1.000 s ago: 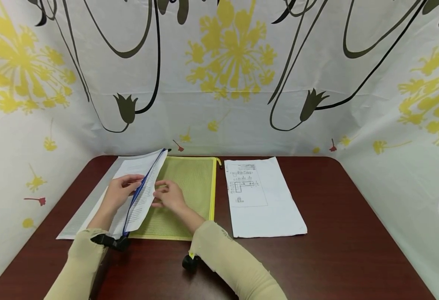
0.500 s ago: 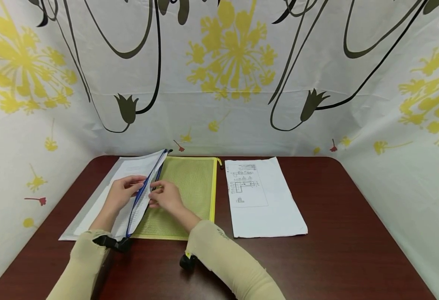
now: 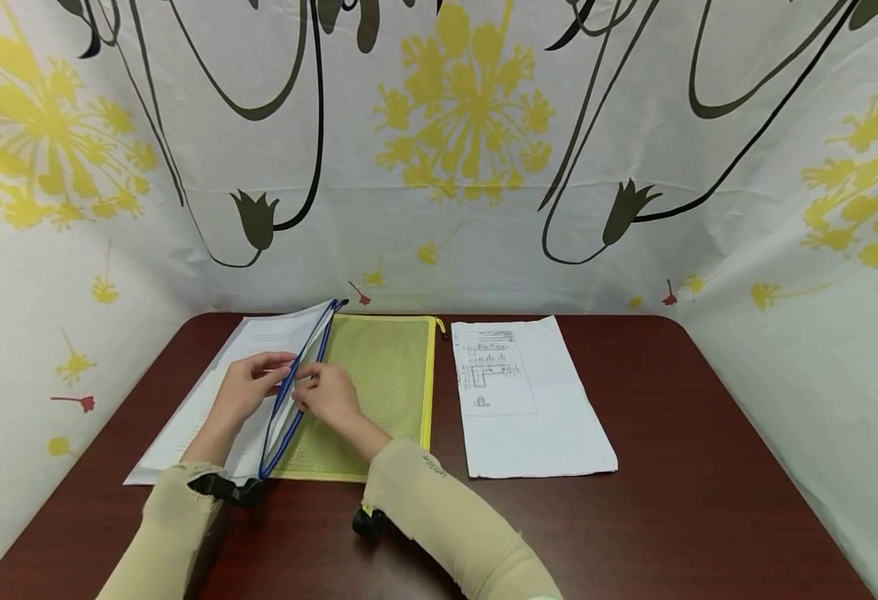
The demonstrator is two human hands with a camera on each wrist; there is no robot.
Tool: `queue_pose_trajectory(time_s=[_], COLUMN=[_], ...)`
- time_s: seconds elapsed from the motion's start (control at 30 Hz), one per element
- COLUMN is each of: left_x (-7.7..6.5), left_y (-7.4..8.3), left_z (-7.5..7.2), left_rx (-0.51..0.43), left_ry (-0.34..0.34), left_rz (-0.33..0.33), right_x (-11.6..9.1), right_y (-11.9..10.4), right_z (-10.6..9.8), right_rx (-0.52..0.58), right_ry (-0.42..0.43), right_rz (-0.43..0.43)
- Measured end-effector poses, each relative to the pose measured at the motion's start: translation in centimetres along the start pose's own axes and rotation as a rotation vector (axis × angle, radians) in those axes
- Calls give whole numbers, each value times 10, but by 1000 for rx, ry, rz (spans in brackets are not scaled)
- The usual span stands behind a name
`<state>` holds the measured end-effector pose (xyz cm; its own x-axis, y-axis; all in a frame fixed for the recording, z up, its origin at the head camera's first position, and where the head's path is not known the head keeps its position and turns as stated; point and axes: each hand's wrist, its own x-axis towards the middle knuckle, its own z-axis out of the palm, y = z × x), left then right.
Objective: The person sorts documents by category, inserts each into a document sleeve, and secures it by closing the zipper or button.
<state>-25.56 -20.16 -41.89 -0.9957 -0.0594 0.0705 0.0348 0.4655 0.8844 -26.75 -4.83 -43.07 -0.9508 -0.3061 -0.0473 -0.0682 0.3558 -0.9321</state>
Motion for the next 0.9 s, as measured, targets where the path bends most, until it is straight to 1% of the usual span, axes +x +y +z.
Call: queue_pose_trajectory(time_s=[0.2,0.33,0.57,0.73,0.9], left_x=[-3,-3,-2,-3,-5], left_y=[3,3,3,5,5], left_z=[1,1,2,3,1], left_rx=[-10,-14,-16,-14,-17], left_ry=[-2,-12,-12,-10,1], left_rz=[22,23,32,32,25], right_x=[0,3,6,7,6], right_y=[0,1,5,6,9], right_z=[1,2,1,-1,-2], right_rx=[-53,-88,-103,-134,-105], right_ry=[9,26,23,15,0], right_rz=[-35,-43,-66,-64,-50])
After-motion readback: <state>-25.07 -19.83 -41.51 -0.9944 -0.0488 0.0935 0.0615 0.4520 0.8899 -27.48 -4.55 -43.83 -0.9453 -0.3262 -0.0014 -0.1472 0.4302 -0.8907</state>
